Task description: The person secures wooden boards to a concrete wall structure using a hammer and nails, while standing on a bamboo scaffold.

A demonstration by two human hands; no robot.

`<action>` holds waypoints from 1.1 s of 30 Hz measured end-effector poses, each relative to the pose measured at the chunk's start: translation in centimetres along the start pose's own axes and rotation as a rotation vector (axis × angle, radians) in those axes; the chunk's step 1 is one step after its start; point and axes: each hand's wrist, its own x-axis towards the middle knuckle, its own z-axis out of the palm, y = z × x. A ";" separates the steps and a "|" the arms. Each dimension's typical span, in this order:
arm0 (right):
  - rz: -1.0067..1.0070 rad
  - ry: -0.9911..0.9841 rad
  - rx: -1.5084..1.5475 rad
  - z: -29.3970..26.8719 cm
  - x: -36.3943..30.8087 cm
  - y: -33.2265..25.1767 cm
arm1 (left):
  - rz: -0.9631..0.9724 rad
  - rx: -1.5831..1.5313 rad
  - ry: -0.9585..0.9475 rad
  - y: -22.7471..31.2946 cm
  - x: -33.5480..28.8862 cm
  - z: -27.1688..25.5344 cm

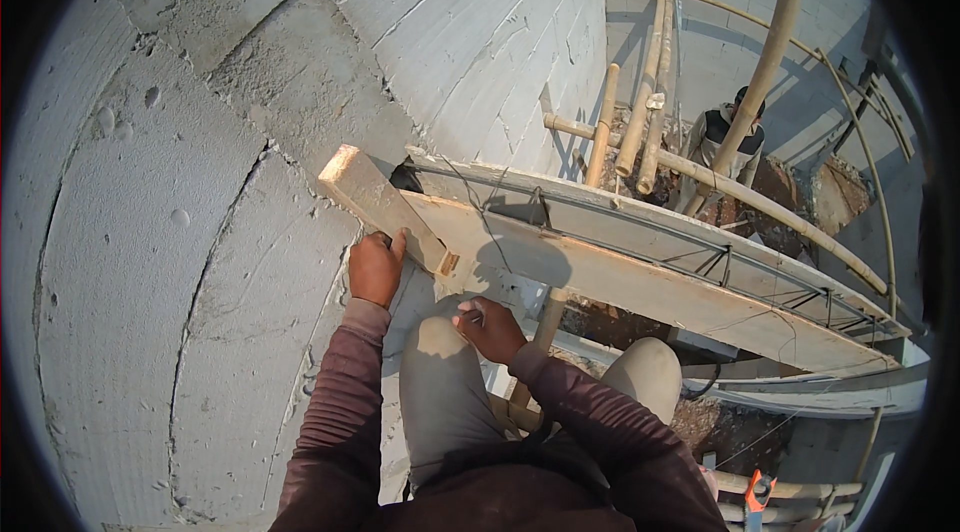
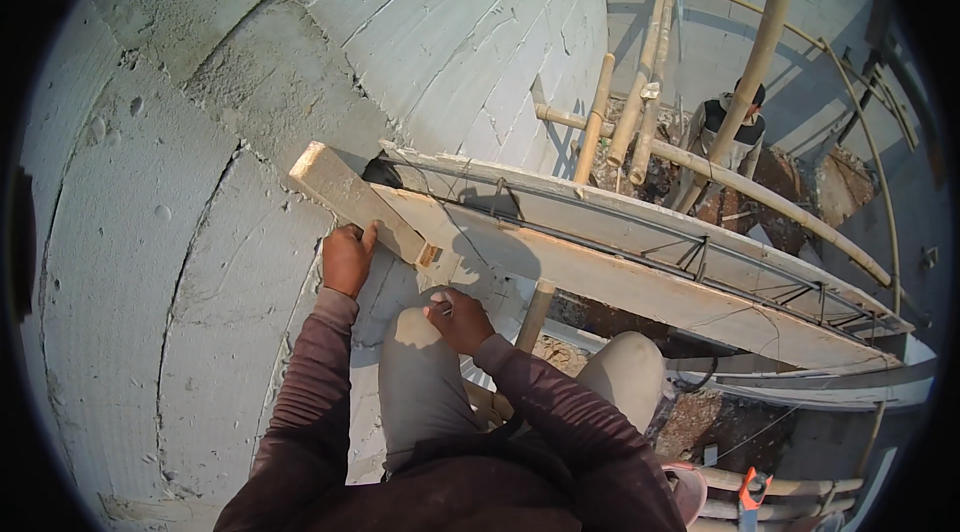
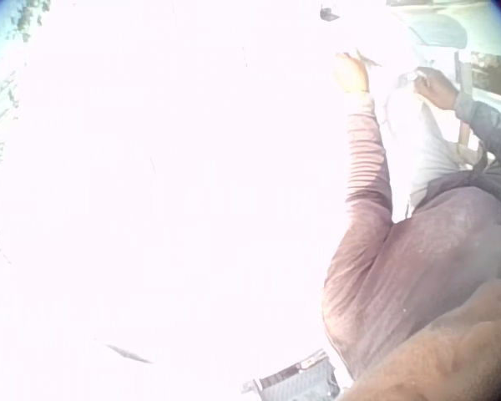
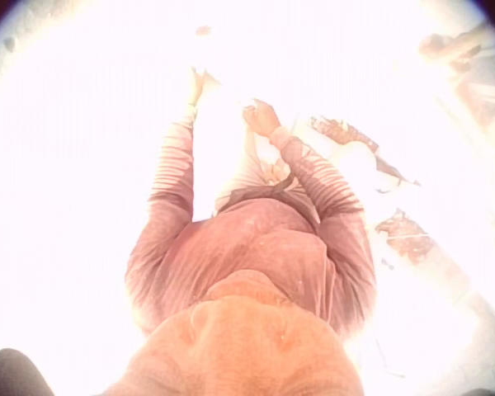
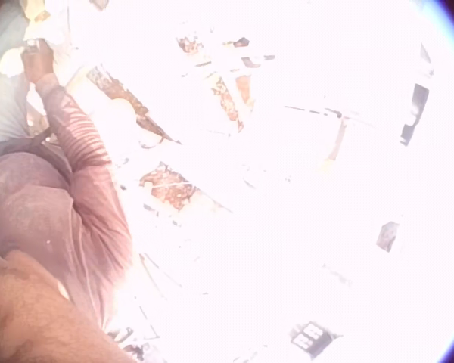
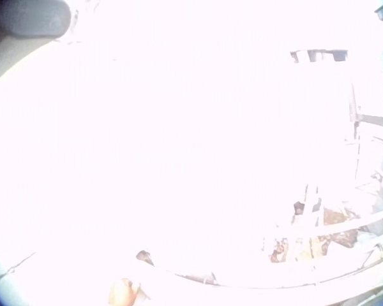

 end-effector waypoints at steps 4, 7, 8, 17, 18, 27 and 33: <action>0.039 0.134 0.151 4.6 5.2 0.6 | 0.010 -0.026 -0.040 -0.4 0.2 0.5; 0.145 0.181 0.420 8.2 6.8 -1.2 | -0.006 -0.070 -0.038 -0.8 -0.2 0.2; 0.146 0.180 0.427 9.4 7.4 -1.6 | -0.004 -0.060 -0.030 -1.2 -0.2 0.0; 0.098 0.172 0.141 13.0 9.0 -3.2 | 0.034 -0.074 0.000 -1.1 -0.2 -0.4; 0.097 0.173 0.107 12.8 9.0 -2.9 | 0.062 -0.090 -0.029 -0.6 -0.3 -0.7; 0.058 -0.002 0.112 9.6 8.0 -1.6 | -0.074 -0.542 0.008 0.5 -4.4 -0.1; 0.045 -0.145 0.175 9.9 7.9 0.3 | -0.162 -0.355 0.050 -1.8 -3.2 2.4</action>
